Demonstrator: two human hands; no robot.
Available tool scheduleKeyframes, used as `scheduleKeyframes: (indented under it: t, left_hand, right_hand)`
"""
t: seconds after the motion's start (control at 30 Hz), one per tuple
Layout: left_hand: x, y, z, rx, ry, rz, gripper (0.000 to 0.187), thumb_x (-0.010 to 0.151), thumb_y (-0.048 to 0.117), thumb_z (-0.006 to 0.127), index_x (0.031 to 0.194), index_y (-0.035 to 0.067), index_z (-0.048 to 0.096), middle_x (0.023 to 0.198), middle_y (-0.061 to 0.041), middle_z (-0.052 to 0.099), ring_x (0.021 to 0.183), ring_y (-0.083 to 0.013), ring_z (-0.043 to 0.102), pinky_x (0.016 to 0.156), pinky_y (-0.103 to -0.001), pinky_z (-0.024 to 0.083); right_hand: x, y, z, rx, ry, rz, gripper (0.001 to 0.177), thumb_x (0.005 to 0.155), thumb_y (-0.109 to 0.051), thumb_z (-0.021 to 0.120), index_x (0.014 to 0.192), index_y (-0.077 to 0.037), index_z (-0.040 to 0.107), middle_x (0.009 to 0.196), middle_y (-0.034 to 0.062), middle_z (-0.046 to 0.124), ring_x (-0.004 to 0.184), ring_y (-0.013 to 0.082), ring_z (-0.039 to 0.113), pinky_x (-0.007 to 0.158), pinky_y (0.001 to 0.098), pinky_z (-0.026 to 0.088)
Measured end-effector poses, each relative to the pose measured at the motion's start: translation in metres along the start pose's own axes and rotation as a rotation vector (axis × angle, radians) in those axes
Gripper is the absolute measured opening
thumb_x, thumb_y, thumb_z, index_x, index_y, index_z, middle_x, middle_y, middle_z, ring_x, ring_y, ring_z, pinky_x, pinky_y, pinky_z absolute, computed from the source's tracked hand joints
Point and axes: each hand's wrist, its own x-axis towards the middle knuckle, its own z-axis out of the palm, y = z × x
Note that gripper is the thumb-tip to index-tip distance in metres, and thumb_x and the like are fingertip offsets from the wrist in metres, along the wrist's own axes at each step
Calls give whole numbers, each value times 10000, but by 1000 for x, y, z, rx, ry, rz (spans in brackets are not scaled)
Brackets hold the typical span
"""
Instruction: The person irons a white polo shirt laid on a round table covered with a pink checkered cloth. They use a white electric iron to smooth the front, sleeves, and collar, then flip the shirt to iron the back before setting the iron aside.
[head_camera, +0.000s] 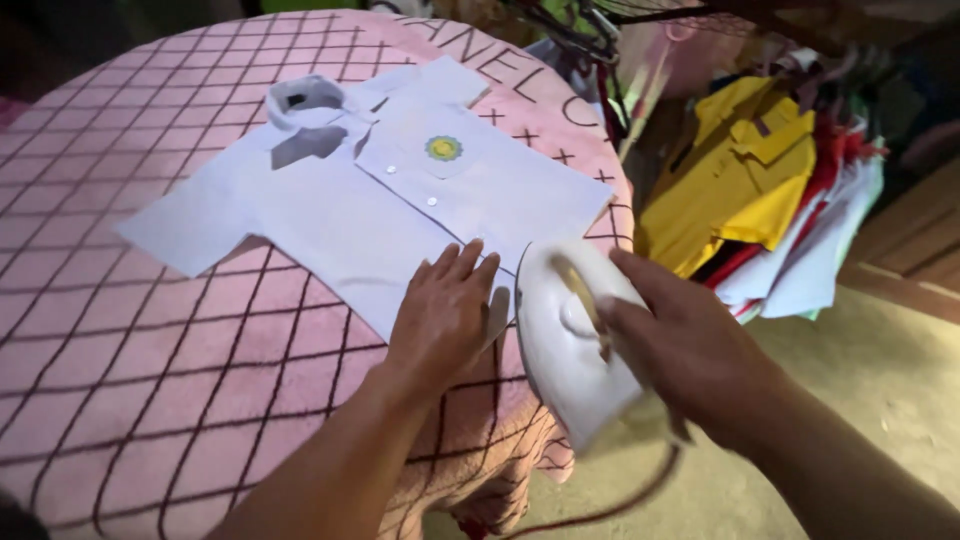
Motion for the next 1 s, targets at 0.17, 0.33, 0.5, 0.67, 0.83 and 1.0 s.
scheduleKeyframes:
  t: [0.17,0.33,0.5,0.67,0.83,1.0]
  left_hand:
    - [18,-19,6,-30,2,133,480,941,137,476,1401,46,579,1521,-178,499,1395,-426,431,1129,-562,316]
    - [17,-32,13,-22,-58,181,450,946,125,478,1371,20,583,1488,-190,515,1368,-447,456,1134,-577,324]
    - [14,-33,14,-69,9,175,502,873,92,498,1362,37,594,1487,-185,513,1389,-443,422,1145,-585,297]
    - [15,-40,14,-124,-15,173,515,870,102,512,1375,27,576,1507,-181,500,1398,-435,410,1159,-577,271]
    - [14,-39,18,-179,24,154,504,887,91,488,1377,15,580,1509,-194,495,1402,-451,402,1165,-578,253]
    - [13,-41,15,-180,-12,163,472,925,100,476,1377,3,569,1505,-203,492,1413,-453,392,1178,-580,246]
  right_hand:
    - [25,-23,30,-103,128,69,585,960,-291,576,1491,-73,464,1044,102,715,862,179,679,778,341,546]
    - [35,-22,55,-167,175,188,695,938,-295,582,1570,-133,343,1086,157,758,818,245,733,783,389,588]
    - [86,-28,59,-321,303,80,669,939,-285,570,1553,-84,400,997,183,748,790,230,720,774,402,578]
    - [122,-39,53,-238,325,191,564,950,-266,516,1479,-72,510,926,186,737,716,271,662,666,462,535]
    - [75,-43,74,-325,328,291,664,925,-286,580,1554,-143,423,898,189,760,679,265,706,651,410,575]
    - [70,-36,82,-254,381,254,647,897,-246,548,1526,-123,457,923,185,756,711,267,708,679,429,576]
